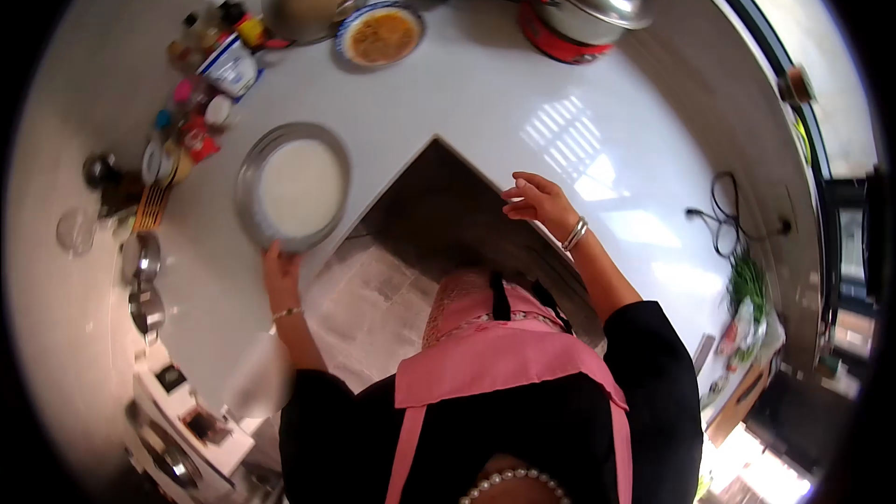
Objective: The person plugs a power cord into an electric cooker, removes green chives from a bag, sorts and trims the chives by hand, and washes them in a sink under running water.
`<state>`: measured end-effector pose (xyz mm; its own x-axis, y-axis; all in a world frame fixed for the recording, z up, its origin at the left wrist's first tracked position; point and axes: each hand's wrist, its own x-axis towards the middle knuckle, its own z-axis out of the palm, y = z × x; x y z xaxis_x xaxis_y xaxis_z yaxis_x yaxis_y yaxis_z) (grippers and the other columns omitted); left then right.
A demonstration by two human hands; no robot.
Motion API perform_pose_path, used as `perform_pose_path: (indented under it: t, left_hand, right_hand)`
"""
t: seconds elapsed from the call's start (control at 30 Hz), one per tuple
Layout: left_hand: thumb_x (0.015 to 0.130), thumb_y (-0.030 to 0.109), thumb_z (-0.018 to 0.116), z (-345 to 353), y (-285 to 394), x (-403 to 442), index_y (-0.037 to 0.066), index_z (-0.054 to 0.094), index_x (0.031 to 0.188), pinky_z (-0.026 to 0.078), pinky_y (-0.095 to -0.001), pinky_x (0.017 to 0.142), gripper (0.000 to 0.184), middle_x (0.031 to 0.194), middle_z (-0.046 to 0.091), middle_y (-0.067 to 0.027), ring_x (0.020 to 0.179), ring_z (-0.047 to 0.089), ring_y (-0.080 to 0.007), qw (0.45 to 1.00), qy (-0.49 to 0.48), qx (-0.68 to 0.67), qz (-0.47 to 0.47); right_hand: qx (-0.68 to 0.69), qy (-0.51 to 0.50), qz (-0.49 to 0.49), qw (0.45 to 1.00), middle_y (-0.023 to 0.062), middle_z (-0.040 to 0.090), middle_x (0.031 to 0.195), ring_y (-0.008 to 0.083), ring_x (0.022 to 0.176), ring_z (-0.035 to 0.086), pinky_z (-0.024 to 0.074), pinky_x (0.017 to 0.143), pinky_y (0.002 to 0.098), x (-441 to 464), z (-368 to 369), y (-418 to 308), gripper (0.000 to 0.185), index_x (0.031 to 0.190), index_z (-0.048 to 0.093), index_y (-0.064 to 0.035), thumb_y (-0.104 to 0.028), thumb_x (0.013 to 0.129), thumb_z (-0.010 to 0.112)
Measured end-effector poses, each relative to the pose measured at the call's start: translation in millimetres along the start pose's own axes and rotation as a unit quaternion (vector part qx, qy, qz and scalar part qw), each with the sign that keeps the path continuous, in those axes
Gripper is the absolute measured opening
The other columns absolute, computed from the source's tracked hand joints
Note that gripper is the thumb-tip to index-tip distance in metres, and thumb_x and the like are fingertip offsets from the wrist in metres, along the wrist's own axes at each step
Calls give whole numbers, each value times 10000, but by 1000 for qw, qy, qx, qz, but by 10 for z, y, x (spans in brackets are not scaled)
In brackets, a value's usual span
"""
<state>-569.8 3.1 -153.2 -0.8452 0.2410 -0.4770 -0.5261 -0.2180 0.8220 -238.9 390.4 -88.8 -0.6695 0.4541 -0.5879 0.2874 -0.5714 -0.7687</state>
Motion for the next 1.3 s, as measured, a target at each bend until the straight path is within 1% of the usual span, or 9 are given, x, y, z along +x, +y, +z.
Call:
perform_pose_path:
  t: [0.23,0.33,0.43,0.53,0.6,0.77,0.83,1.03,1.3]
  left_hand:
    - [813,182,615,-431,-38,441,41,419,1223,451,-366,854,475,1197,476,-96,1082,479,-257,998,3,-61,16]
    - [823,209,604,-814,-151,577,34,412,1240,427,-360,887,491,1184,483,-97,1114,461,-258,896,-69,353,260]
    - [871,237,522,-203,270,271,31,390,1261,388,-380,939,461,1217,467,-123,1138,454,-282,995,77,68,5]
    - [902,269,443,-415,481,318,16,382,1265,386,-406,945,447,1213,477,-160,1147,456,-304,956,244,92,135]
    - [914,259,403,-221,627,197,11,358,1281,380,-427,953,446,1235,478,-185,1140,464,-321,920,195,91,326]
    - [912,218,442,1818,653,-497,-37,290,1295,404,-392,952,484,1264,446,-230,1141,472,-324,961,7,142,236]
    - [911,208,462,2524,522,-519,-59,250,1305,394,-376,969,521,1267,437,-235,1157,460,-320,947,-170,170,211]
    - [919,201,470,4623,-27,-239,-40,194,1343,336,-398,1019,561,1305,407,-229,1235,385,-311,902,-403,129,80]
    - [886,152,537,6038,-865,544,75,328,1271,488,-324,743,445,1123,502,-116,868,546,-196,938,-324,-104,-66]
  right_hand:
    - [57,110,-16,992,194,608,954,235,783,636,542,706,308,-257,-685,-19,437,1184,442,53,-263,895,528]
    - [70,135,-35,988,190,606,945,228,775,630,539,705,307,-337,-910,-96,448,1166,452,63,-276,886,542]
    - [65,157,-52,984,186,604,934,230,771,628,537,705,306,-390,-1123,-259,426,1142,469,61,-272,887,543]
    - [82,173,-78,978,179,604,925,222,763,627,536,693,302,-377,-1447,-455,407,1136,476,60,-252,885,545]
    - [76,189,-115,972,182,608,940,219,774,627,536,695,300,-345,-1693,-688,395,1133,482,65,-235,883,544]
    - [99,242,-215,941,174,614,941,214,799,627,539,726,309,96,-2403,-1313,338,1118,495,41,-183,872,554]
    - [136,225,-228,937,173,610,960,213,803,623,536,738,310,327,-2489,-1553,338,1124,490,39,-170,867,558]
    - [186,211,-294,913,157,586,1041,206,874,601,520,765,305,1088,-2599,-2320,418,1184,457,43,-128,830,602]
    - [233,201,-306,901,86,577,967,151,813,565,486,691,267,1930,-2809,-3059,418,1163,484,26,-159,816,626]
